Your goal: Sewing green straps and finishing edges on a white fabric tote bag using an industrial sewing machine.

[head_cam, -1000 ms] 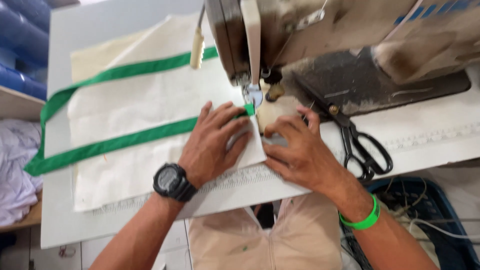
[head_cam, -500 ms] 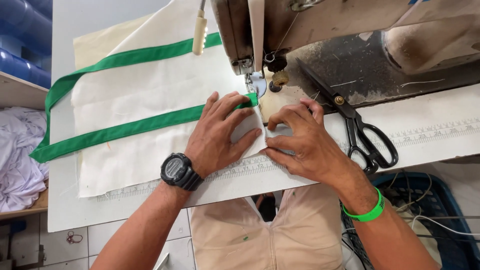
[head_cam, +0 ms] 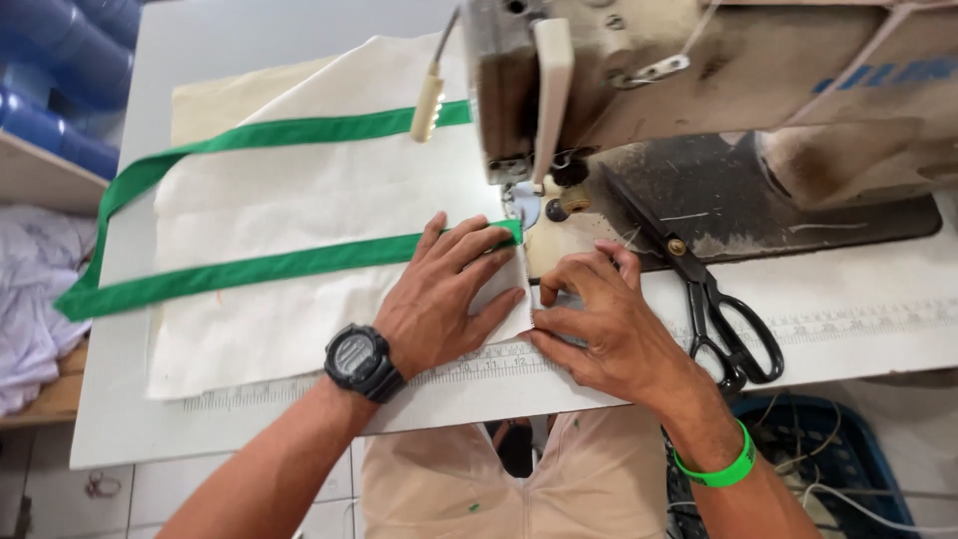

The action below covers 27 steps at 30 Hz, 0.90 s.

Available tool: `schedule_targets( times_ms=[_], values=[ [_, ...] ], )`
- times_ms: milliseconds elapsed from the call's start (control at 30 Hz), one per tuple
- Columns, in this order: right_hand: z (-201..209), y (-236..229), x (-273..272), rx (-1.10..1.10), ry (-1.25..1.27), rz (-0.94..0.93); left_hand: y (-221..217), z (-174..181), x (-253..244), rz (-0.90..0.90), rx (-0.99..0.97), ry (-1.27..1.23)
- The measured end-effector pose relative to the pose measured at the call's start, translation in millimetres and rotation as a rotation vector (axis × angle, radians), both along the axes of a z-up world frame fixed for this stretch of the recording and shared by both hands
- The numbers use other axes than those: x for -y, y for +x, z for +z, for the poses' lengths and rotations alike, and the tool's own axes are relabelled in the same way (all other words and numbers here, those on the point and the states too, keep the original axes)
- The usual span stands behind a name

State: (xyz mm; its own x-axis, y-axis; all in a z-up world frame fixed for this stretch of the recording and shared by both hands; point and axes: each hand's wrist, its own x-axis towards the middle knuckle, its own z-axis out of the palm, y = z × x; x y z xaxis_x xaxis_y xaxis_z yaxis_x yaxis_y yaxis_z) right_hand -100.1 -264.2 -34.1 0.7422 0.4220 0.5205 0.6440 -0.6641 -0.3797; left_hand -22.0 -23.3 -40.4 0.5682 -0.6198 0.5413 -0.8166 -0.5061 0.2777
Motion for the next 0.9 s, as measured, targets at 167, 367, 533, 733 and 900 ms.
schedule_targets(
  times_ms=[167, 367, 533, 733, 900],
  values=[
    [0, -2, -3, -0.012, -0.013, -0.026, 4, -3, -3, -0.041, 0.005, 0.002],
    [-4, -2, -10, -0.017, -0.036, -0.047, 8, 4, -8, -0.076, -0.016, 0.03],
    [-1, -5, -11, -0.025, -0.022, -0.055, 6, 3, -7, -0.068, -0.002, 0.037],
    [-1, -4, -12, -0.013, -0.001, -0.051, 6, 3, -7, -0.059, -0.004, 0.025],
    [1, -4, -12, -0.008, 0.006, -0.046, 5, 7, -7, -0.052, -0.029, 0.062]
  ],
)
